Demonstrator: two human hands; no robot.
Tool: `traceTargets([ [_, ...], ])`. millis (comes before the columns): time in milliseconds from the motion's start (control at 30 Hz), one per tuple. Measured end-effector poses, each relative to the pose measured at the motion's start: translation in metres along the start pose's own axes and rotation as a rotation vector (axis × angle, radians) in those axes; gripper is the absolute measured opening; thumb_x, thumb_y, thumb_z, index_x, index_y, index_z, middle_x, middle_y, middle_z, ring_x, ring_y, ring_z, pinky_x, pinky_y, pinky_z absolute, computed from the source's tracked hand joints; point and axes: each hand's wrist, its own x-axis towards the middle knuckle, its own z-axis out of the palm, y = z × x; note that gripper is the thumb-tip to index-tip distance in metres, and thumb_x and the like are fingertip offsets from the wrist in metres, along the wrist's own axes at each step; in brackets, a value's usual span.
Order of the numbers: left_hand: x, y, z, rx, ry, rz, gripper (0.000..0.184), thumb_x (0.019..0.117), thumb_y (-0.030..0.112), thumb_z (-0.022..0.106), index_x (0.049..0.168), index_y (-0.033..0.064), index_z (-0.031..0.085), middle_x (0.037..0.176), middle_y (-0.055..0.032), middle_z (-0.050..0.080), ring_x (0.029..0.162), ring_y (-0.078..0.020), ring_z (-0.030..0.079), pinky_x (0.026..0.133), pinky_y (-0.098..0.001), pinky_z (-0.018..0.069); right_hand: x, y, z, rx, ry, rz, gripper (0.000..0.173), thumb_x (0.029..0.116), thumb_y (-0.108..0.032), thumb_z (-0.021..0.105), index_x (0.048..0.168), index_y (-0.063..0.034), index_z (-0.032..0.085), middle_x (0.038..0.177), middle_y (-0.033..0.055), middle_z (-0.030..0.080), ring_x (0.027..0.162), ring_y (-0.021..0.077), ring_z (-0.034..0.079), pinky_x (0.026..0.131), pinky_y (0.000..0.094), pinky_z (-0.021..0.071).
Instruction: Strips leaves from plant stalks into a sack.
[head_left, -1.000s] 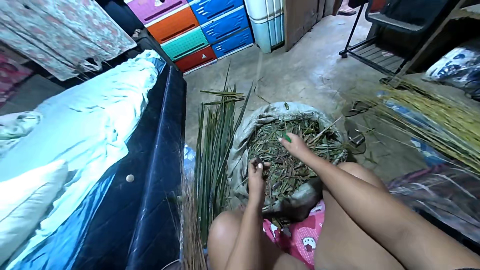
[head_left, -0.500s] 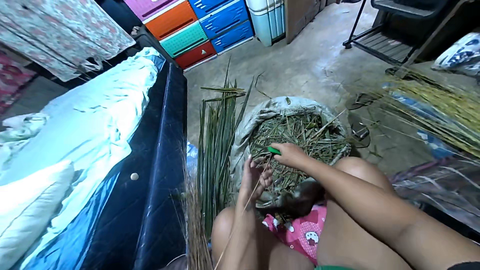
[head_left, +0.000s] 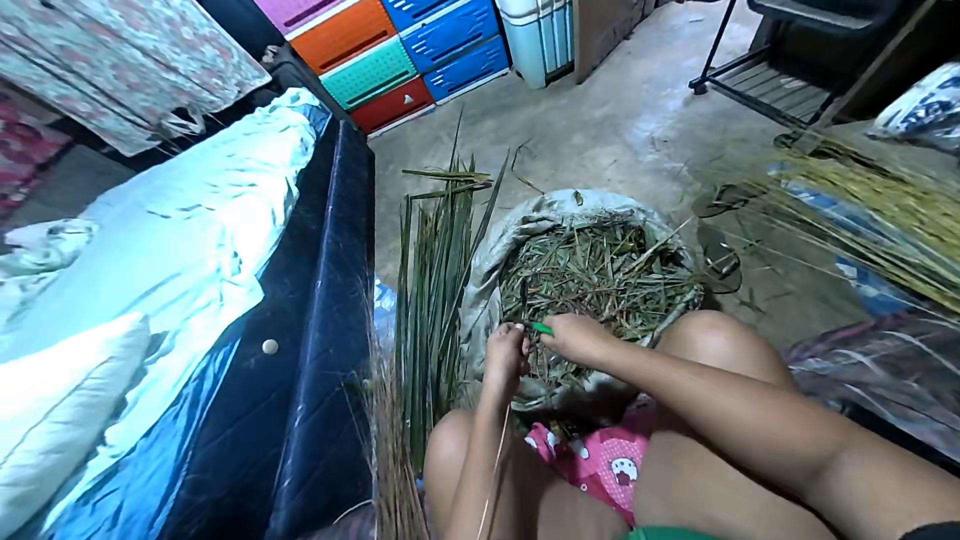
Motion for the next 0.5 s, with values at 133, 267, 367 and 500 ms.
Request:
traceTargets([
  [133,-0.006,0.002,0.006,0.159,0.008,0.006,0.023,0.111,0.014,0.042,0.108,-0.0018,0.058,0.058,0.0021,0.043,0.04,-0.0044,0.034,0.037,-0.0189,0.0297,0.027,0.014,-0.008,-0.056,0.156,0.137,0.037,0.1085,-0.026,0.048,0.128,0.0013,0.062,0.127,0.0265,0.066,0.121,0.0451,0.063,0.096,0.0647,0.0493],
  [267,-0.007,-0.001,0.009,0.15,-0.018,0.0,0.023,0.1108,0.014,0.043,0.107,-0.0025,0.059,0.058,0.0027,0.043,0.04,-0.0037,0.036,0.038,-0.0182,0.0302,0.044,0.03,-0.026,0.02,0.187,0.257,0.039,0.1091,-0.027,0.045,0.13,0.0011,0.062,0.132,0.0259,0.064,0.126,0.0438,0.061,0.099,0.0642,0.0479],
  [367,-0.004,-0.002,0.005,0.059,-0.015,-0.03,0.026,0.112,0.014,0.038,0.107,-0.0024,0.058,0.056,0.0036,0.042,0.039,-0.0026,0.034,0.036,-0.0173,0.0283,0.021,0.011,-0.014,0.055,0.11,0.106,0.039,0.1089,-0.031,0.046,0.121,0.0009,0.065,0.12,0.0259,0.067,0.116,0.0431,0.065,0.094,0.0642,0.0488],
  [500,-0.003,0.004,0.001,-0.045,-0.015,-0.06,0.028,0.1126,0.014,0.031,0.104,-0.0001,0.053,0.055,0.0042,0.04,0.037,-0.0017,0.031,0.034,-0.0166,0.027,0.0,-0.003,0.003,0.017,-0.008,-0.009,0.036,0.109,-0.03,0.046,0.116,0.0007,0.065,0.113,0.0249,0.067,0.11,0.0418,0.065,0.089,0.0627,0.0489],
])
